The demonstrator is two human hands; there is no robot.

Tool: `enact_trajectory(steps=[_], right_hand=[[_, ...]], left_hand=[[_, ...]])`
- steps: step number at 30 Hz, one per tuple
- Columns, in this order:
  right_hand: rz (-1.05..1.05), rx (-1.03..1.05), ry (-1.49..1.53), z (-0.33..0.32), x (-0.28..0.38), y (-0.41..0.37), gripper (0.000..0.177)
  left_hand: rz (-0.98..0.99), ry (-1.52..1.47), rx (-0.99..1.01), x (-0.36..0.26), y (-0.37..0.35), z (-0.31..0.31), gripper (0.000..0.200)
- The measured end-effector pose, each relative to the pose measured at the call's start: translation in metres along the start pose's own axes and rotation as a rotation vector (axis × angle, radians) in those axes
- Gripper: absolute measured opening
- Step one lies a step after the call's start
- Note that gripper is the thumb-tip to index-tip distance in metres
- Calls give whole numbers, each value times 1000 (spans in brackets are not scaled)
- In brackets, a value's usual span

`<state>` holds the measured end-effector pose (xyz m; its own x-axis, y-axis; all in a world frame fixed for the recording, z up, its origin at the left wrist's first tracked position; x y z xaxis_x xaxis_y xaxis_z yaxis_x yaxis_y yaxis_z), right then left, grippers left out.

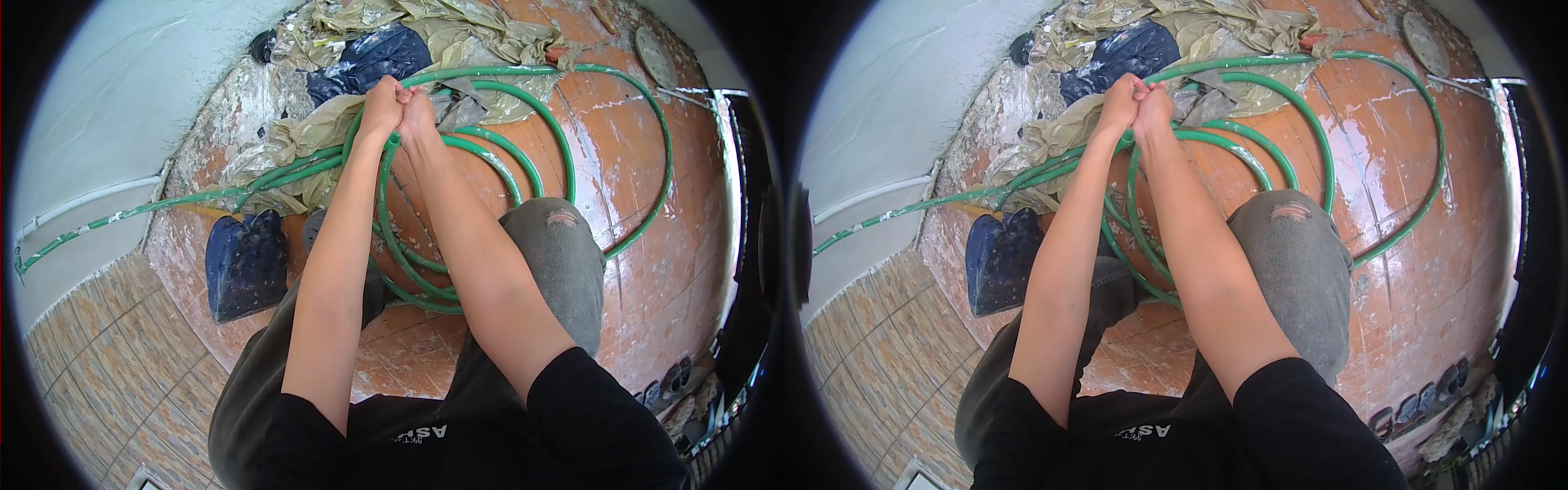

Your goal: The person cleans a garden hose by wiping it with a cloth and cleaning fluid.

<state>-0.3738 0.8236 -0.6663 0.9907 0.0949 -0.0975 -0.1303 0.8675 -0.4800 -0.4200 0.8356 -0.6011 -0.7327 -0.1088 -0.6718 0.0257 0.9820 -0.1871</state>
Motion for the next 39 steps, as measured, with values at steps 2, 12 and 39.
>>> enact_trajectory(steps=[2,12,39], right_hand=[[-88,-257,-198,11,2,-8,25],[22,-79,-327,41,6,-27,41],[231,-294,-911,52,47,-24,42]], left_hand=[[44,61,63,-11,-1,-6,12],[181,403,280,-48,5,-13,19],[588,717,257,-32,-17,27,57]])
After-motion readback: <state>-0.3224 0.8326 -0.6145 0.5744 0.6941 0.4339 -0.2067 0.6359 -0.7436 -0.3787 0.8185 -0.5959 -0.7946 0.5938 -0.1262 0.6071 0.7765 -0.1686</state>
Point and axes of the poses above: each hand's wrist, its own y-axis towards the middle knuckle, its own z-axis out of the palm, x = y × z, the point moved 3 cm from there along y, towards the middle knuckle, and after that the axes turned 1 degree about z, right-handed, at the moved point
